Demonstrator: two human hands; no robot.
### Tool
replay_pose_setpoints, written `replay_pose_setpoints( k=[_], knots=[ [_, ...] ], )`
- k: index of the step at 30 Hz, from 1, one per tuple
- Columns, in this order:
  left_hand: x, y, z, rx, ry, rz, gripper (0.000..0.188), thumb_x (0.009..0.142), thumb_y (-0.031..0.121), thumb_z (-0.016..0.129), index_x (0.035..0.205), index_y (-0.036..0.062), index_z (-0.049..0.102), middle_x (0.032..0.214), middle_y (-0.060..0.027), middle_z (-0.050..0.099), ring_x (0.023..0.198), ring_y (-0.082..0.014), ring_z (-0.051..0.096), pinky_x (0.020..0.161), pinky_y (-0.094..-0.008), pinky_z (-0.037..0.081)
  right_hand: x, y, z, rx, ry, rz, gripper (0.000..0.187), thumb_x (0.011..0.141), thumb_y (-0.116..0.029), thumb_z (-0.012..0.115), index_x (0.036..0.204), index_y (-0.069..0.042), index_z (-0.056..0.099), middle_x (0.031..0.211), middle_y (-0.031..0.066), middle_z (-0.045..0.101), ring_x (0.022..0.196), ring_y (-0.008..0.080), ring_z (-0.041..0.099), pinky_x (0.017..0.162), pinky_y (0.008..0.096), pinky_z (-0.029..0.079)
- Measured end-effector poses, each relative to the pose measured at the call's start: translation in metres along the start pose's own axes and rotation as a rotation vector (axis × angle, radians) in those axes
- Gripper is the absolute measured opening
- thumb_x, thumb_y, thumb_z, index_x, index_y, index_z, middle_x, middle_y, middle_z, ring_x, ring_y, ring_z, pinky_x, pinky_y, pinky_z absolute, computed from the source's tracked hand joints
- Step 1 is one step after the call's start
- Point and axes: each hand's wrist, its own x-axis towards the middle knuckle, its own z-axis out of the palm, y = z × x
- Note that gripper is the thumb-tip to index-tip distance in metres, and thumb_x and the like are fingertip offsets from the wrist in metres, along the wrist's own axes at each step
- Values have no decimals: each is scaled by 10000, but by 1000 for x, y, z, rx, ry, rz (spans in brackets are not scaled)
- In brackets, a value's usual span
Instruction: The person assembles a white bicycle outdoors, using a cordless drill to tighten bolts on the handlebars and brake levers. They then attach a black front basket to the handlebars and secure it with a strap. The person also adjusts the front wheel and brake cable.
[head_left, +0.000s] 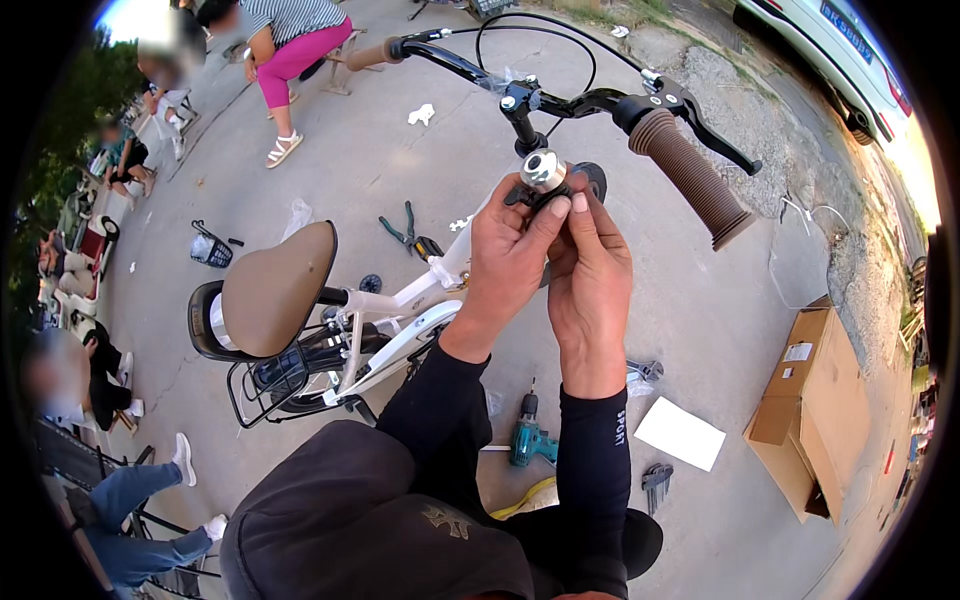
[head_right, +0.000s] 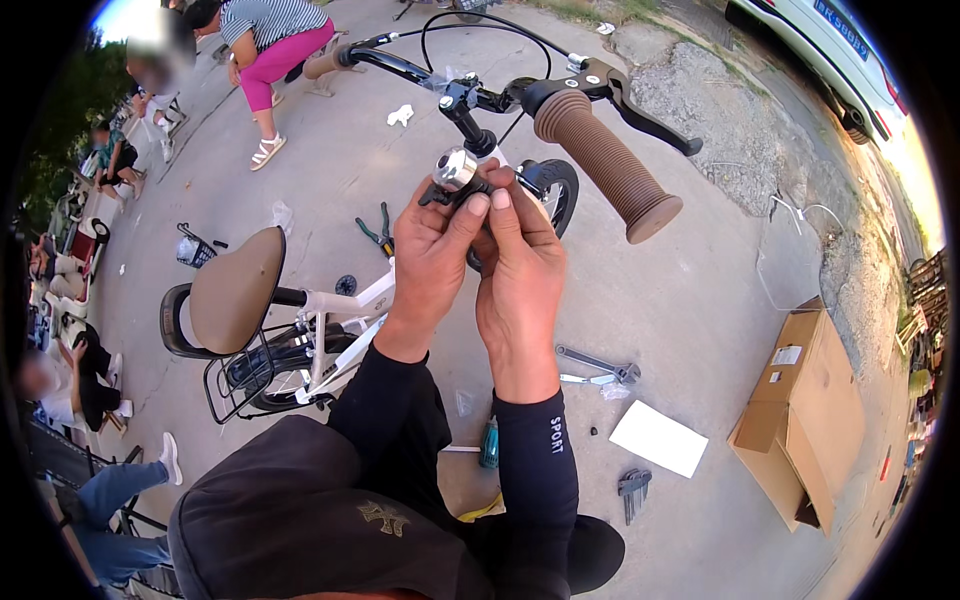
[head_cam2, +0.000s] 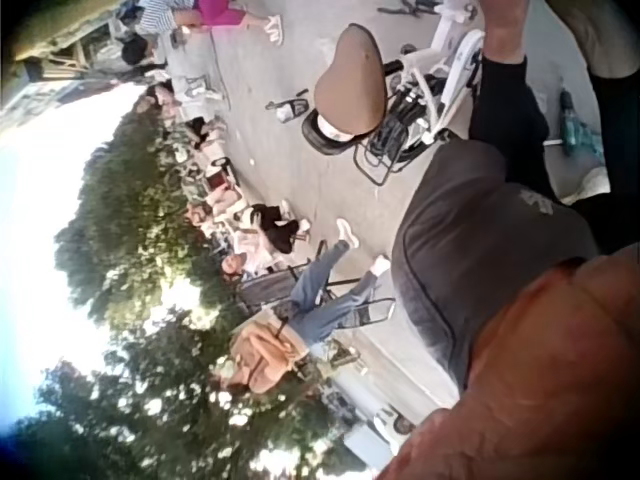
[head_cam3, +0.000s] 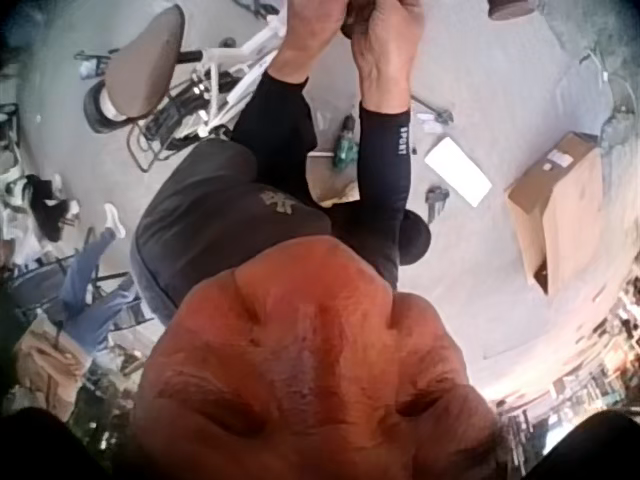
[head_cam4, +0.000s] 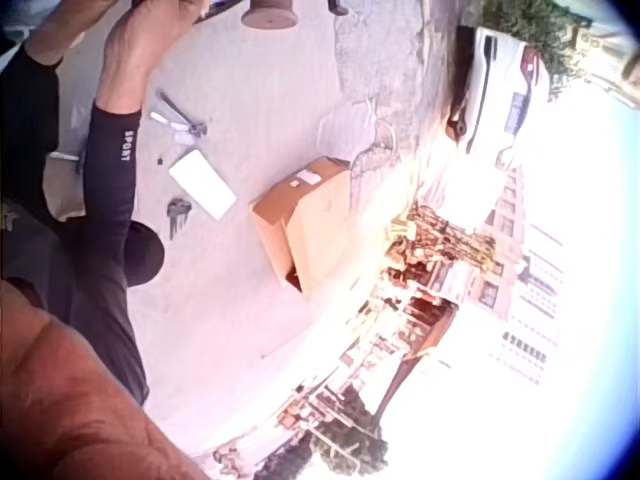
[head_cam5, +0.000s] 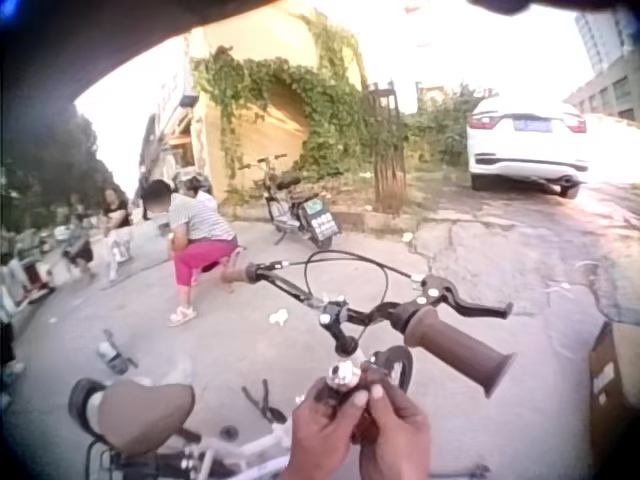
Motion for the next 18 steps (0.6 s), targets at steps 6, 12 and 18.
replay_pose_setpoints(
  k=[6, 12, 18],
  knots=[
    [17, 32, 13, 92, 0, 50, 238, 957, 46, 636, 1179, -34, 601, 1054, -76, 705, 916, -82, 633, 775, -207, 505, 9, -11, 17, 141, -65, 13, 301, 978, -142, 633, 1227, 28, 639, 1127, 103, 688, 964, 147, 667, 827, 272, 570],
    [33, 39, 14, 63, 14, 28, 207, 945, 91, 667, 1113, -27, 647, 962, -43, 701, 820, -59, 602, 698, -208, 480, 11, -12, 40, 116, -1, -95, 296, 960, -135, 662, 1204, 33, 657, 1113, 93, 690, 903, 141, 671, 779, 243, 563],
    [46, 40, 0, 21, -32, -96, 221, 937, 126, 661, 1098, -25, 676, 923, -61, 703, 731, -111, 629, 631, -254, 509, 20, -3, 46, 67, 20, -224, 297, 954, -110, 666, 1208, 44, 655, 1091, 105, 697, 891, 141, 672, 753, 248, 577]
  ],
)
